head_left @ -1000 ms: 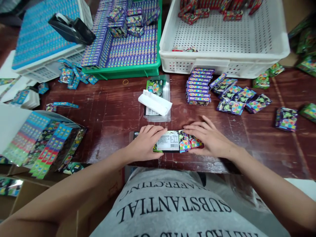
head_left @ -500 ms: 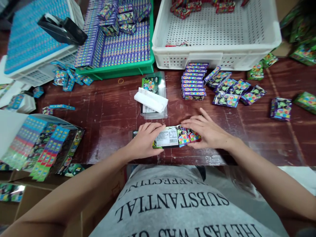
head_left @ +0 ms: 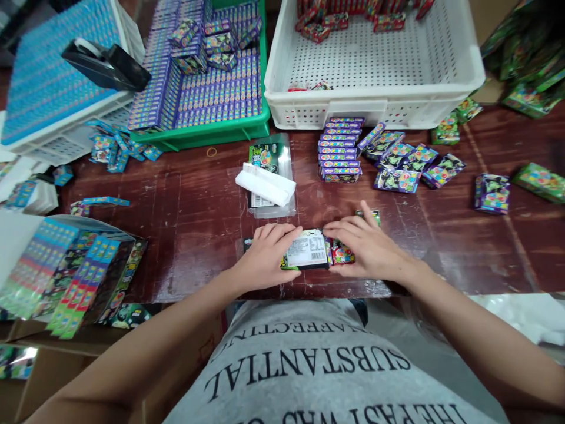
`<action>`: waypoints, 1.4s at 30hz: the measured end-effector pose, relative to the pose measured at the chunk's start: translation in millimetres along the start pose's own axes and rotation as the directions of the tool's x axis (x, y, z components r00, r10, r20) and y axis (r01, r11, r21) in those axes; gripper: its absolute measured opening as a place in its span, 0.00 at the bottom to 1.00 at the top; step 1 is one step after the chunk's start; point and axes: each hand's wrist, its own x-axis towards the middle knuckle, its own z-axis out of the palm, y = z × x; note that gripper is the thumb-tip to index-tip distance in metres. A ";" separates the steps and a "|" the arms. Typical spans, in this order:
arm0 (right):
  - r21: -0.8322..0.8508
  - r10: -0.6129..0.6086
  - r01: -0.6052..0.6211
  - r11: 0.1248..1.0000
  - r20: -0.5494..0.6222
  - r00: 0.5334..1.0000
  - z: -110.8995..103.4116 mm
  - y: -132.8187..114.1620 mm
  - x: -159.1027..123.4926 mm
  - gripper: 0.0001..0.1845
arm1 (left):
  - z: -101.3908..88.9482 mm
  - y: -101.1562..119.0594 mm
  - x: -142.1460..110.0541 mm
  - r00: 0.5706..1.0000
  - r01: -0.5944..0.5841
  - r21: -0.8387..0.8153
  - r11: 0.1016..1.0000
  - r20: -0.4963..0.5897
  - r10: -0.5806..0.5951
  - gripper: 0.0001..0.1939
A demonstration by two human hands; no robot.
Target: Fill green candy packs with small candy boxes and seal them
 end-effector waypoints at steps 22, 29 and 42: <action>0.043 0.007 -0.005 0.999 -0.032 0.999 -7.5 11.7 -3.4 0.36 | 7.5 8.2 10.6 0.998 0.010 -0.030 1.000 -0.064 -0.012 0.44; 0.050 0.013 -0.012 0.999 -0.012 1.000 -4.3 8.7 -5.7 0.38 | 0.4 5.6 13.7 0.999 -0.031 0.017 0.999 -0.024 0.031 0.43; 0.050 0.094 -0.097 0.994 0.069 0.993 -26.3 39.1 -35.2 0.45 | -0.8 1.7 16.8 0.998 -0.061 0.027 0.998 0.013 0.061 0.44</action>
